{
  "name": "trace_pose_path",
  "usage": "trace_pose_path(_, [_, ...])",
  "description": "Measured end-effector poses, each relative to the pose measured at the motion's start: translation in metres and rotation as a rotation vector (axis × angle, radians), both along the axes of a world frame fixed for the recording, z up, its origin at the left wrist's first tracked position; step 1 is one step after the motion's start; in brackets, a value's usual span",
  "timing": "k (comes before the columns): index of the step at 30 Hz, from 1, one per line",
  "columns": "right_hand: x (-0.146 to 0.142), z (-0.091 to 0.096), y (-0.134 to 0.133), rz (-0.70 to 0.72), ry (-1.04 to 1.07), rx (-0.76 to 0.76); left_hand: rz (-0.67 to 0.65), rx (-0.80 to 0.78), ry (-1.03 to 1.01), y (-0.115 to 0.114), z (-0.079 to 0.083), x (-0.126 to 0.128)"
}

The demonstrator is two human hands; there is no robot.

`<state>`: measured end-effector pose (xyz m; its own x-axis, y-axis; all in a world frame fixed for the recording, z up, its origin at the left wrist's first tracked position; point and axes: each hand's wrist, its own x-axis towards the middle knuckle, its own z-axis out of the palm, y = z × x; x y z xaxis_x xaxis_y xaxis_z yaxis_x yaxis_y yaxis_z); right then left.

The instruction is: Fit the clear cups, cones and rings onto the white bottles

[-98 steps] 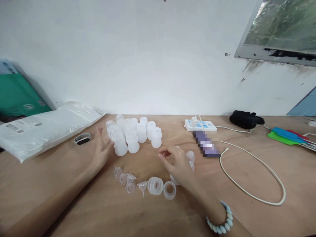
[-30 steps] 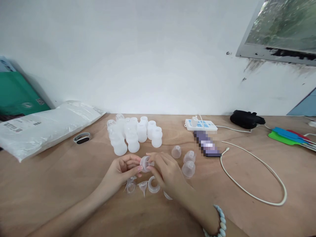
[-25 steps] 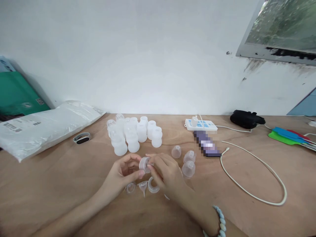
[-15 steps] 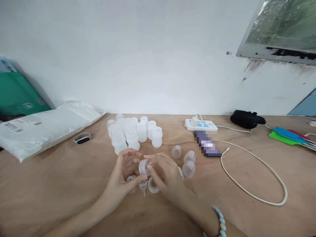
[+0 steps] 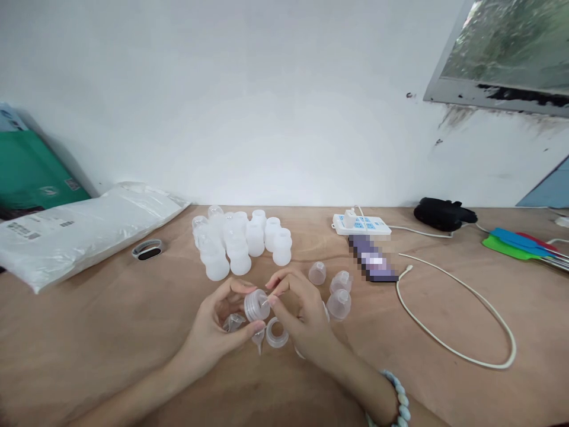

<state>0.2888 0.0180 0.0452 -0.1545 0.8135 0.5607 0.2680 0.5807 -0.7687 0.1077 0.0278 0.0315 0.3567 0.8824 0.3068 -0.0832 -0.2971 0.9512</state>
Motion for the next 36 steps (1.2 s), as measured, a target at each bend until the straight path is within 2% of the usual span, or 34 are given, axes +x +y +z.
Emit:
trace_pose_path(6, [0.0,0.006,0.0,0.085,0.154,-0.126,0.052,0.07,0.044,-0.001,0.004,0.001])
trace_pose_path(13, [0.002,-0.001,0.002,0.088,0.196,-0.086,0.075,0.069,0.065,-0.005,0.01,0.002])
trace_pose_path(18, [0.003,-0.002,0.001,0.084,0.197,-0.087,0.06,0.068,0.074,-0.004,0.009,-0.001])
trace_pose_path(25, [0.004,0.001,0.001,0.008,0.143,-0.022,0.061,0.068,0.075,-0.003,0.006,-0.002])
trace_pose_path(29, [0.005,0.002,0.003,0.052,0.13,-0.033,0.033,0.003,0.052,-0.002,0.005,-0.002])
trace_pose_path(33, [0.009,0.0,0.006,0.151,0.119,-0.133,0.018,-0.065,0.03,0.001,0.002,-0.004])
trace_pose_path(36, [0.011,0.001,0.005,0.156,0.006,-0.132,-0.006,-0.097,0.041,0.002,0.0,-0.003])
